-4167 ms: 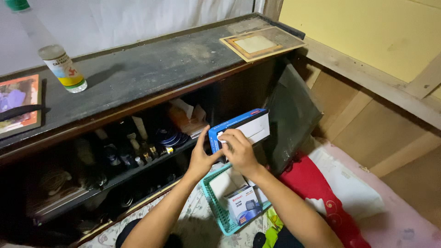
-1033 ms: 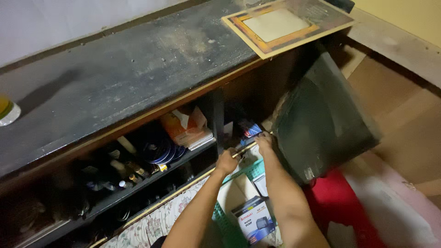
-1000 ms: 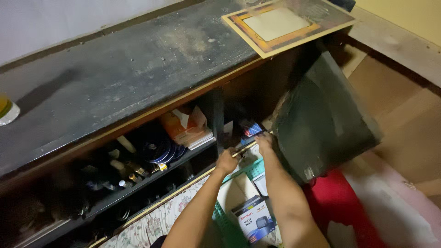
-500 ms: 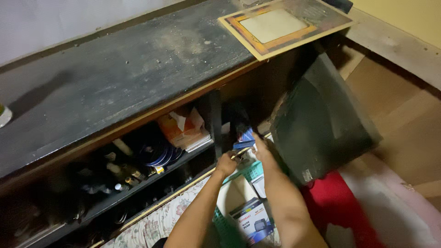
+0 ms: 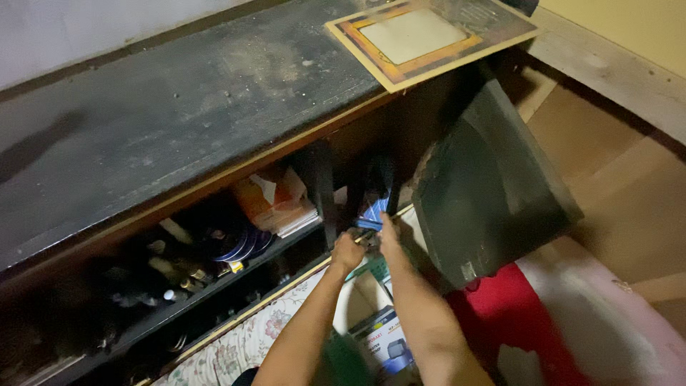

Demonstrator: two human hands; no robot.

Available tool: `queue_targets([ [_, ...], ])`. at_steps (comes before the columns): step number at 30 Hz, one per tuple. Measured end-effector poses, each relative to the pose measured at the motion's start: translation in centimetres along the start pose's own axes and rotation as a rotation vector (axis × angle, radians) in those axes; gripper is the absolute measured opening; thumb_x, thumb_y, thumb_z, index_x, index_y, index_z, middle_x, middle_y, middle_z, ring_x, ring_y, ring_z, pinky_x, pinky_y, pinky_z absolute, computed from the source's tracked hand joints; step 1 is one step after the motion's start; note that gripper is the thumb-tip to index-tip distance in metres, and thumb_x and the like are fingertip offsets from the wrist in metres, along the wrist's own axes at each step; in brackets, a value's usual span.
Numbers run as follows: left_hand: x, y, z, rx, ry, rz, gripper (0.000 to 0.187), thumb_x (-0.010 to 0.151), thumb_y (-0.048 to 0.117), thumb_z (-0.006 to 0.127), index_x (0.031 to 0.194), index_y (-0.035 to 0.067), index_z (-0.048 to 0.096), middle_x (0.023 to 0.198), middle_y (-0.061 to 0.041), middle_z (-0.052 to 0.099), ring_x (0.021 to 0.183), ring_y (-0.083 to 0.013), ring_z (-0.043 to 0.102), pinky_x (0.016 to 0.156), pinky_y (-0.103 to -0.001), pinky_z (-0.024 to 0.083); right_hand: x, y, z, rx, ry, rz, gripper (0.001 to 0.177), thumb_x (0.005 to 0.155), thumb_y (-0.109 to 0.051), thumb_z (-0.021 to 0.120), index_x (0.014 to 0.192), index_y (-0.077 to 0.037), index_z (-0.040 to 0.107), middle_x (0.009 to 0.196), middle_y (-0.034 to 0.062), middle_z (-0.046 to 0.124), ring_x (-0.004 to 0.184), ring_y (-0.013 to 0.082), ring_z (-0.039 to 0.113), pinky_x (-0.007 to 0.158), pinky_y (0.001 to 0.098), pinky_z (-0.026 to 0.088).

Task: The person sits on the floor and organizes items from a basket into a cabinet. They wipe and place several boxes and small items into the cabinet shelves.

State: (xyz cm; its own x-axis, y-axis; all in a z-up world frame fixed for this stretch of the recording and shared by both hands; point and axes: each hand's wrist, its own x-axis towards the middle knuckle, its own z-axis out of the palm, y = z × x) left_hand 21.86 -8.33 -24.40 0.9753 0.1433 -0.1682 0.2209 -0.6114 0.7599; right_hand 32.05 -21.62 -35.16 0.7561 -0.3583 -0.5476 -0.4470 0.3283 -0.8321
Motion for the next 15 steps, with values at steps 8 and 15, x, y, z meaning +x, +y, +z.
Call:
queue_targets([
  [8,-0.4,1.8,-0.5,-0.034,0.181,0.162,0.043,0.082,0.014,0.069,0.124,0.008,0.068,0.124,-0.022,0.065,0.117,-0.0413,0.062,0.103,-0.046,0.049,-0.2,1.4,1.1,-0.244,0.105,0.011,0.09,0.073,-0.077,0.069,0.114,0.003,0.074,0.116,0.0209,0.073,0.101,0.0303,0.067,0.09,0.0411,0.052],
  [15,-0.1,3.3,-1.4,0.021,0.211,0.127,0.064,0.084,0.013,0.068,0.144,0.009,0.048,0.132,-0.03,0.054,0.117,-0.0503,0.057,0.1,-0.052,0.048,-1.2,-1.6,2.1,-0.104,0.117,-0.022,0.087,0.075,-0.082,0.065,0.084,0.004,0.074,0.085,0.0135,0.071,0.076,0.0262,0.061,0.07,0.0417,0.05],
])
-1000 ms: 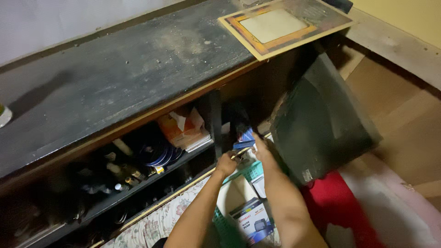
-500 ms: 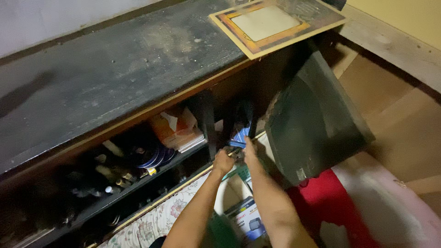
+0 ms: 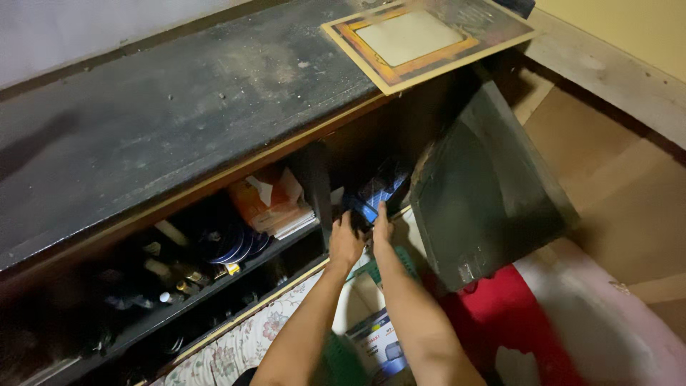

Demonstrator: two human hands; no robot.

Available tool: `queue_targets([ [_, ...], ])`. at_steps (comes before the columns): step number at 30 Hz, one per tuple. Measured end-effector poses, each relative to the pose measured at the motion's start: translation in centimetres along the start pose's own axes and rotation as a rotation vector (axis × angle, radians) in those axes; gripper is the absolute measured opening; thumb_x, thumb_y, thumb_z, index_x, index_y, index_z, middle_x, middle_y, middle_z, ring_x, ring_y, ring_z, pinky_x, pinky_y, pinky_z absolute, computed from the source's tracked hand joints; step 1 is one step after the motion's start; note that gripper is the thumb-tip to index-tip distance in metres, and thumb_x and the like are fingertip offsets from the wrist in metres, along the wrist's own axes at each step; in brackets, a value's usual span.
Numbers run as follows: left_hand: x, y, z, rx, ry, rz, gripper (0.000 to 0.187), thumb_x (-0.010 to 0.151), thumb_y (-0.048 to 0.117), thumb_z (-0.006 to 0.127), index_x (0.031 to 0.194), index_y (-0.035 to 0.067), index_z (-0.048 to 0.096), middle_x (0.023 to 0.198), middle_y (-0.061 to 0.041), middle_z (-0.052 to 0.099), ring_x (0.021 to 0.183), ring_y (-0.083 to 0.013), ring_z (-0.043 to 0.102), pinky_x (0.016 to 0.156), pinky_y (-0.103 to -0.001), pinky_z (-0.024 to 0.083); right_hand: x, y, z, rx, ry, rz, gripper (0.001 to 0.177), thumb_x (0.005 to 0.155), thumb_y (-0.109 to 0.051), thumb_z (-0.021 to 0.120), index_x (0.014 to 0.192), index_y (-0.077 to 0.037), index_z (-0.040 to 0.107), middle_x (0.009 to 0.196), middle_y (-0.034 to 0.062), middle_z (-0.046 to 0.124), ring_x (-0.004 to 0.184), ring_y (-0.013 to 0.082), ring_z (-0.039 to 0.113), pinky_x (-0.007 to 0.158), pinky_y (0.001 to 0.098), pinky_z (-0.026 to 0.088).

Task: The person sits on the floor and organizes items from a basket into a cabinet. They wipe and place several boxes and small items into the cabinet shelves.

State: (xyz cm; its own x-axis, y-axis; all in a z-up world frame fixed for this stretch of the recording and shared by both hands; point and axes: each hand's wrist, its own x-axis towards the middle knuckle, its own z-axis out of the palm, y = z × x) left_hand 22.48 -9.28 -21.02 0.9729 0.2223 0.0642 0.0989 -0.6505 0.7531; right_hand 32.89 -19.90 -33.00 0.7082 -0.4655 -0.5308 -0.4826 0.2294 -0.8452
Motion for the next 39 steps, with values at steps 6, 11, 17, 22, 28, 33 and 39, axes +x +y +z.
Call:
queue_targets([
  [6,1.7,-0.1,1.2,0.105,-0.016,-0.083,0.058,0.086,0.018,0.069,0.138,0.004,0.049,0.126,-0.031,0.06,0.114,-0.0493,0.061,0.098,-0.053,0.05,-0.9,0.1,-0.3,0.363,-0.018,-0.113,0.079,0.092,-0.079,0.078,0.084,-0.005,0.049,0.08,0.0058,0.05,0.071,0.0251,0.045,0.062,0.0431,0.035],
  [11,4.4,0.5,1.7,0.167,-0.164,-0.111,0.053,0.088,0.027,0.065,0.138,0.011,0.057,0.13,-0.026,0.067,0.119,-0.0432,0.064,0.102,-0.051,0.05,-1.1,-1.4,-0.4,0.575,-0.291,0.041,0.05,0.082,-0.065,0.067,0.084,-0.016,0.069,0.082,-0.001,0.072,0.07,0.012,0.067,0.064,0.0282,0.054],
  [17,5.1,0.2,2.7,0.161,-0.021,0.013,0.095,0.075,0.029,0.078,0.152,-0.002,0.031,0.141,-0.032,0.047,0.116,-0.045,0.059,0.092,-0.051,0.049,-0.5,-3.6,0.2,0.478,-0.445,0.022,0.057,0.086,-0.073,0.066,0.067,-0.022,0.047,0.065,0.0022,0.055,0.042,0.0083,0.04,0.037,0.0233,0.026],
  [22,2.8,-0.1,4.0,0.396,-0.045,-0.044,0.044,0.096,0.023,0.06,0.136,0.006,0.054,0.129,-0.02,0.061,0.114,-0.0375,0.064,0.095,-0.05,0.052,-0.7,-5.4,0.5,0.433,-0.431,0.102,0.061,0.083,-0.075,0.063,0.065,-0.019,0.046,0.065,0.0056,0.058,0.038,0.0095,0.037,0.034,0.0237,0.023],
  [28,0.1,-0.4,4.8,0.554,0.091,0.092,0.037,0.1,0.017,0.049,0.133,0.001,0.056,0.126,-0.015,0.057,0.114,-0.0315,0.058,0.088,-0.046,0.049,-1.5,-7.5,-0.3,0.341,-0.373,0.13,0.065,0.082,-0.078,0.062,0.064,-0.017,0.045,0.07,0.0096,0.064,0.039,0.0101,0.038,0.036,0.0226,0.025],
  [33,-0.9,-1.6,3.3,0.648,-0.006,0.155,0.027,0.094,0.02,0.052,0.114,0.007,0.065,0.135,-0.016,0.053,0.122,-0.0332,0.051,0.095,-0.048,0.044,-1.9,-8.1,-0.7,0.237,-0.34,0.167,0.064,0.079,-0.077,0.065,0.065,-0.017,0.049,0.074,0.01,0.068,0.041,0.011,0.036,0.04,0.0244,0.03],
  [39,-0.7,0.0,3.2,0.269,0.336,0.454,0.041,0.094,0.011,0.054,0.133,-0.001,0.06,0.134,-0.029,0.052,0.114,-0.0431,0.053,0.098,-0.048,0.045,-1.9,-7.4,-0.6,0.214,-0.322,0.148,0.066,0.08,-0.077,0.066,0.065,-0.015,0.048,0.072,0.01,0.066,0.042,0.0112,0.036,0.041,0.0253,0.027],
])
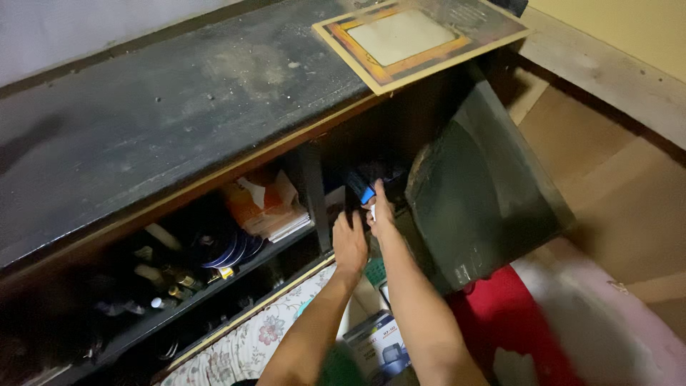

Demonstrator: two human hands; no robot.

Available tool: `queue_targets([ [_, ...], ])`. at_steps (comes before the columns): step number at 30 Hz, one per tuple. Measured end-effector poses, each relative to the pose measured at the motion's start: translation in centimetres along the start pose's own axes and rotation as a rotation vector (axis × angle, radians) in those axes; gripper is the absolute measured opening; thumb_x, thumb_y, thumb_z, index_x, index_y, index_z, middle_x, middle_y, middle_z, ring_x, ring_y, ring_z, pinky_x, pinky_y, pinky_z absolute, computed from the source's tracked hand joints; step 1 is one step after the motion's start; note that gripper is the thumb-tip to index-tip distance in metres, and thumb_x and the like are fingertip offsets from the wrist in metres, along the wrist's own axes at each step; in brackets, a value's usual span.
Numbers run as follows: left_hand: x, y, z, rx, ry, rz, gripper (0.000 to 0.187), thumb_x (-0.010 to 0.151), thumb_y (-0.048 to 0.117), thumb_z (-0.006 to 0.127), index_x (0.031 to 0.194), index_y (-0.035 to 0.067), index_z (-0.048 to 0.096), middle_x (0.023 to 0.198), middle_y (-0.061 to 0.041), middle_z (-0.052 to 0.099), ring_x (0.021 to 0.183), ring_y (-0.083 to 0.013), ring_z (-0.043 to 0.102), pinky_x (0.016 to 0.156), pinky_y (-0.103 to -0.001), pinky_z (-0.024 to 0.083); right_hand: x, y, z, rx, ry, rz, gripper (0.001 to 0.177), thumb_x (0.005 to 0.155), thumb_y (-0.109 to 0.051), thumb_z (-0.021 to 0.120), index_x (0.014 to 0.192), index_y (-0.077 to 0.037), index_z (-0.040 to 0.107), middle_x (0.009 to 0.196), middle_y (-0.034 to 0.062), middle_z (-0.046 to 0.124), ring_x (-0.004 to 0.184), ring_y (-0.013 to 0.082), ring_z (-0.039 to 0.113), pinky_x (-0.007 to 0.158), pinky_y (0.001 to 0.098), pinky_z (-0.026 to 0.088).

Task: The person sits on the floor and organizes items from a basket into a cabinet. They wipe and place several boxes and small items into the cabinet shelves.

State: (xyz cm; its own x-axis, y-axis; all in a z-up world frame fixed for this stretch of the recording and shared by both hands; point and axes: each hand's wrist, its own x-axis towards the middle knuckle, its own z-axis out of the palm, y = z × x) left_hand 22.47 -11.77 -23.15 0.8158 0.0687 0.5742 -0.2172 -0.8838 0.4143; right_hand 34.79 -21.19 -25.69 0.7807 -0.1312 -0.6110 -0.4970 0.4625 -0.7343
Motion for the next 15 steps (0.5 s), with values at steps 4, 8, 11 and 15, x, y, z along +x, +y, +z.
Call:
queue_targets([
  [4,3.0,0.2,1.1,-0.032,-0.271,-0.336,0.053,0.088,0.021,0.062,0.137,0.003,0.057,0.116,-0.029,0.064,0.105,-0.045,0.062,0.094,-0.052,0.048,0.3,-0.1,0.2,0.022,-0.029,0.032,0.063,0.082,-0.078,0.065,0.067,-0.018,0.049,0.068,0.0047,0.059,0.043,0.0107,0.04,0.04,0.024,0.027],
  [8,5.1,-1.4,1.9,-0.081,-0.432,-0.48,0.042,0.09,0.031,0.066,0.125,0.007,0.062,0.112,-0.026,0.071,0.104,-0.044,0.068,0.092,-0.054,0.053,0.9,0.1,-0.2,0.077,-0.083,0.049,0.06,0.082,-0.076,0.064,0.067,-0.021,0.049,0.064,0.0026,0.06,0.043,0.0095,0.039,0.039,0.0231,0.024],
  [11,5.7,-1.6,2.5,-0.066,-0.462,-0.522,0.048,0.09,0.035,0.067,0.129,0.009,0.058,0.118,-0.026,0.068,0.108,-0.0437,0.067,0.093,-0.054,0.052,1.5,0.4,-0.2,0.104,-0.1,0.042,0.057,0.083,-0.076,0.066,0.071,-0.022,0.054,0.065,-0.0038,0.055,0.048,0.0073,0.048,0.041,0.0228,0.025],
  [15,5.9,-1.2,3.0,0.006,-0.357,-0.483,0.061,0.082,0.035,0.07,0.131,0.003,0.052,0.131,-0.026,0.057,0.116,-0.0416,0.06,0.091,-0.051,0.052,1.7,0.8,-0.4,0.037,-0.129,0.06,0.063,0.082,-0.082,0.063,0.068,-0.024,0.045,0.065,-0.0039,0.056,0.042,0.0066,0.037,0.037,0.0238,0.019],
])
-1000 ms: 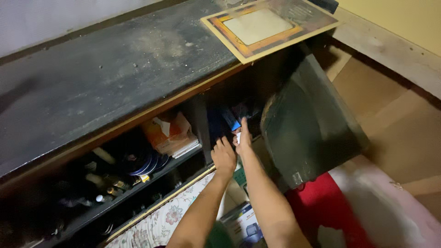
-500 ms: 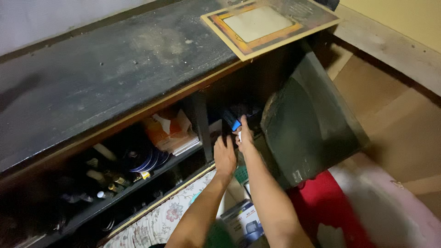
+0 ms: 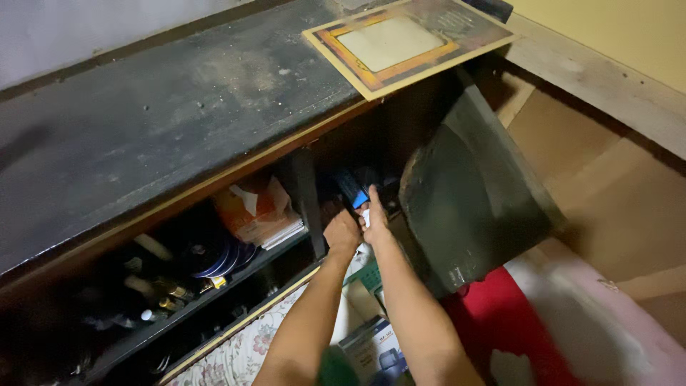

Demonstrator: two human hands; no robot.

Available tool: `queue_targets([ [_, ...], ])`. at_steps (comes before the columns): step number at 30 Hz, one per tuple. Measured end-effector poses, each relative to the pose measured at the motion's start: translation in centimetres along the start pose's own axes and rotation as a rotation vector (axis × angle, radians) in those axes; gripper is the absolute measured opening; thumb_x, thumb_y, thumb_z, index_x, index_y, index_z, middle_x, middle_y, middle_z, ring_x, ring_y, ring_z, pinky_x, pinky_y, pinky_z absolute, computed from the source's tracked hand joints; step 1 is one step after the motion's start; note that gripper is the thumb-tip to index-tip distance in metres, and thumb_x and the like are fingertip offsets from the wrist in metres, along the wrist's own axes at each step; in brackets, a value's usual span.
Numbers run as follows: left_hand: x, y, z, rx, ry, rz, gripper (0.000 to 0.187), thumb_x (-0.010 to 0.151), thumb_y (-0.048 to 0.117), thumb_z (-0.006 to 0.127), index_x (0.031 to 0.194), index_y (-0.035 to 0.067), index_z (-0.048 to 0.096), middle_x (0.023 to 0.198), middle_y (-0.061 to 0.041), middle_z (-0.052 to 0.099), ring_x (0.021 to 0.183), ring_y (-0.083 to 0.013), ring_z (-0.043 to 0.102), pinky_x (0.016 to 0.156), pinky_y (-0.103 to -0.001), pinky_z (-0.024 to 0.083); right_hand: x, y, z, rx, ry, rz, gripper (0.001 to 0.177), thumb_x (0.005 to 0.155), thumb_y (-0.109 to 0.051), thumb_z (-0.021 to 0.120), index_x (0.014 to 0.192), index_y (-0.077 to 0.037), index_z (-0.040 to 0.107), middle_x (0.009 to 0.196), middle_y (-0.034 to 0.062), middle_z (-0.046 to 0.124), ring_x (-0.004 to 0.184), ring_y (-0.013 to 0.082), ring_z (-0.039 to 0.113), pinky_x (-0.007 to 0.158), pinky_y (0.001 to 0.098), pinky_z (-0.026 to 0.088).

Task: The person sits on the floor and organizes items from a basket into a cabinet. They wipe and place several boxes and small items into the cabinet shelves.

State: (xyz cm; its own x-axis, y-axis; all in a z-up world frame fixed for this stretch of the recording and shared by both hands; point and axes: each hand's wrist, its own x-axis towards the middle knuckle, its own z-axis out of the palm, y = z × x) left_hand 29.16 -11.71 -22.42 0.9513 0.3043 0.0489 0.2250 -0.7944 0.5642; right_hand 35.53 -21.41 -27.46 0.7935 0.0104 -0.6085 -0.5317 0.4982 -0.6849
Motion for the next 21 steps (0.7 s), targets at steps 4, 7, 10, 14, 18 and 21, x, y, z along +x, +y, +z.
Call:
queue_targets([
  [4,-0.4,-0.5,0.9,0.108,0.12,0.121,0.033,0.087,0.025,0.062,0.115,0.007,0.064,0.136,-0.025,0.054,0.12,-0.042,0.059,0.091,-0.05,0.053,-1.1,-0.4,-0.2,0.034,-0.048,0.009,0.062,0.081,-0.082,0.06,0.07,-0.023,0.047,0.073,0.0052,0.066,0.041,0.0085,0.038,0.037,0.0238,0.024],
  [7,-0.7,-1.2,2.4,0.147,0.214,0.147,0.022,0.088,0.026,0.06,0.099,0.009,0.069,0.121,-0.024,0.065,0.109,-0.0432,0.065,0.084,-0.05,0.056,-2.5,-1.3,-0.7,0.097,-0.121,0.048,0.063,0.081,-0.081,0.061,0.069,-0.022,0.046,0.078,0.0106,0.072,0.04,0.0086,0.039,0.037,0.0221,0.024],
  [10,-0.1,-1.9,3.6,0.058,0.139,0.072,0.024,0.1,0.025,0.053,0.106,0.01,0.07,0.103,-0.021,0.072,0.093,-0.0414,0.071,0.08,-0.055,0.057,-3.8,-2.0,-1.1,0.123,-0.147,0.095,0.06,0.08,-0.079,0.061,0.07,-0.021,0.047,0.08,0.0111,0.073,0.04,0.01,0.041,0.036,0.0238,0.024],
  [14,0.5,-1.9,4.2,0.017,0.17,0.061,0.03,0.095,0.03,0.058,0.115,0.009,0.067,0.094,-0.022,0.073,0.087,-0.0427,0.072,0.076,-0.055,0.056,-4.9,-3.0,-1.2,0.171,-0.158,0.12,0.061,0.082,-0.078,0.065,0.079,-0.02,0.05,0.081,0.0133,0.071,0.039,0.0112,0.041,0.036,0.0259,0.026],
  [18,1.0,-1.4,4.5,0.09,0.586,0.138,0.058,0.072,0.041,0.071,0.114,0.002,0.063,0.105,-0.033,0.071,0.086,-0.0478,0.07,0.07,-0.054,0.057,-5.0,-3.2,-1.5,0.168,-0.236,0.14,0.061,0.079,-0.08,0.064,0.086,-0.02,0.052,0.078,0.0126,0.069,0.036,0.0111,0.04,0.034,0.0267,0.025],
  [21,1.1,-1.0,4.7,0.137,0.637,0.114,0.062,0.074,0.043,0.074,0.116,0.0,0.057,0.119,-0.037,0.065,0.097,-0.0492,0.068,0.076,-0.05,0.057,-4.8,-3.5,-1.5,0.165,-0.225,0.168,0.06,0.076,-0.08,0.063,0.086,-0.021,0.055,0.077,0.0128,0.074,0.033,0.0098,0.036,0.033,0.0239,0.025],
])
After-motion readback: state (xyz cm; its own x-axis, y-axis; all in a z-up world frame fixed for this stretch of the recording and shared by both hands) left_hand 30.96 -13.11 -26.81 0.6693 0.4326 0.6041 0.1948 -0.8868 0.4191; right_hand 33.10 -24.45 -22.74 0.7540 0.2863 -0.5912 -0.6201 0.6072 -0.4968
